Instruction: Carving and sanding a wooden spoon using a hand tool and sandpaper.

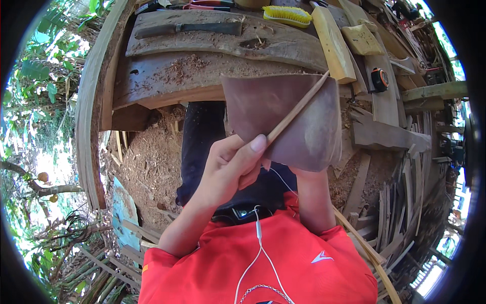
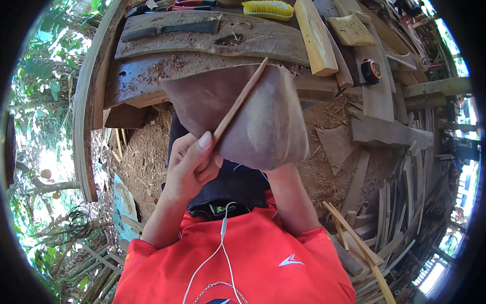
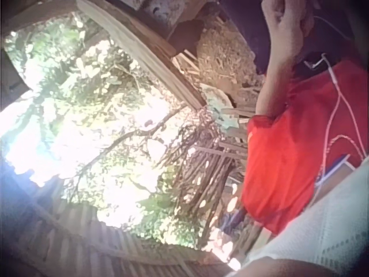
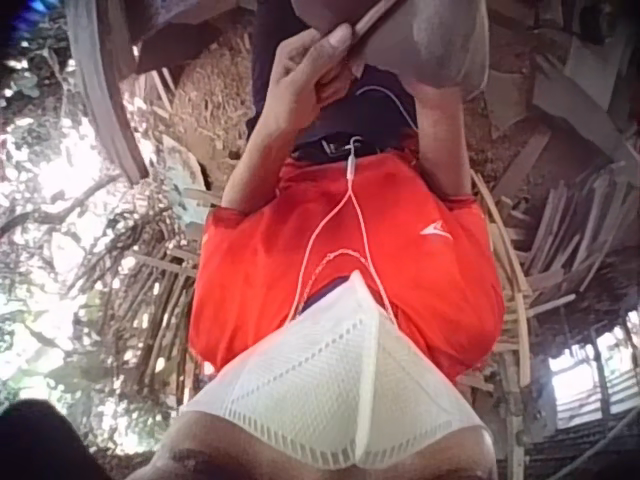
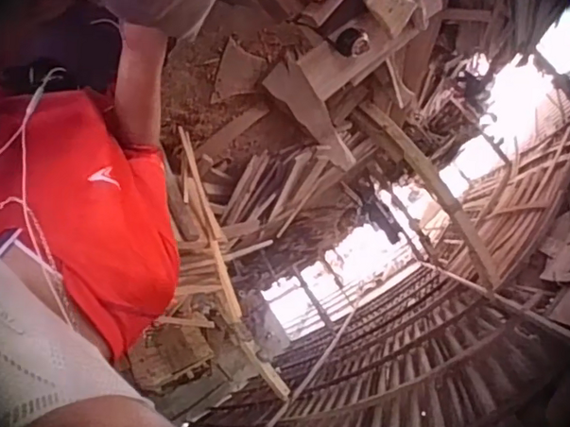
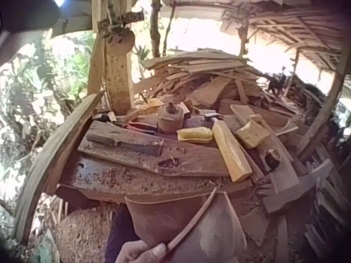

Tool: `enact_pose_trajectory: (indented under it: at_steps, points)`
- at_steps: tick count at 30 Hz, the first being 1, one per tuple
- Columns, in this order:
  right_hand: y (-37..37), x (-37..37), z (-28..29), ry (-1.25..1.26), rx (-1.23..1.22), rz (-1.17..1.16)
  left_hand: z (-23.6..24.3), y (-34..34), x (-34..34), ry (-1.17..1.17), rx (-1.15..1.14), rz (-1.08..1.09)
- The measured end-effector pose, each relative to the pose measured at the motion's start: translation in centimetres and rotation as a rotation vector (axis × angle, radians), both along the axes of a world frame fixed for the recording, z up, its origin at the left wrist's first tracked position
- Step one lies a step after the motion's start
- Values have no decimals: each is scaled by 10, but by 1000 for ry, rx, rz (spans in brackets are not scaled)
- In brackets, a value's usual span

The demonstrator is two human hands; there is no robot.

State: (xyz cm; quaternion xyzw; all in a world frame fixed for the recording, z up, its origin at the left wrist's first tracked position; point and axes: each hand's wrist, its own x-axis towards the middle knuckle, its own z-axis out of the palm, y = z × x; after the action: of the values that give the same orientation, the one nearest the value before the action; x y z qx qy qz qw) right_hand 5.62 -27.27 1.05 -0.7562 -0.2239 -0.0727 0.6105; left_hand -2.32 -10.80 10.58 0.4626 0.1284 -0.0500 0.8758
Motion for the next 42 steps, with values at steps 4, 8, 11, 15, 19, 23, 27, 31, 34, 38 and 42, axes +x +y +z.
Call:
enact_pose_trajectory:
  at_steps: [4,8,11,15,19,23,27,31,34,38,42]
  points:
    - [-8,7,-16,27,47,130,1,14,3,38,-283,-204]
    - [-16,4,-26,79,84,225,10,8,2,78,-303,-248]
    - [-18,5,-32,116,121,301,2,1,-3,-30,-131,-170]
    - [-23,6,-32,171,167,392,-7,-2,-8,-156,17,-158]
    - [-29,11,-12,259,270,425,10,8,-12,-126,477,-183]
    - [-12,12,14,283,384,257,16,3,-11,-367,1025,27]
    - [8,7,36,308,492,74,15,7,-11,-422,1032,1]
    - [20,6,41,333,597,-105,17,15,-5,-340,902,-177]
    - [8,11,24,130,433,-116,16,14,-7,-381,921,-134]
    - [13,19,36,-247,-338,-418,12,12,-9,-442,1024,-12]
    - [23,22,70,-529,-940,-625,9,17,-10,-445,1048,-11]
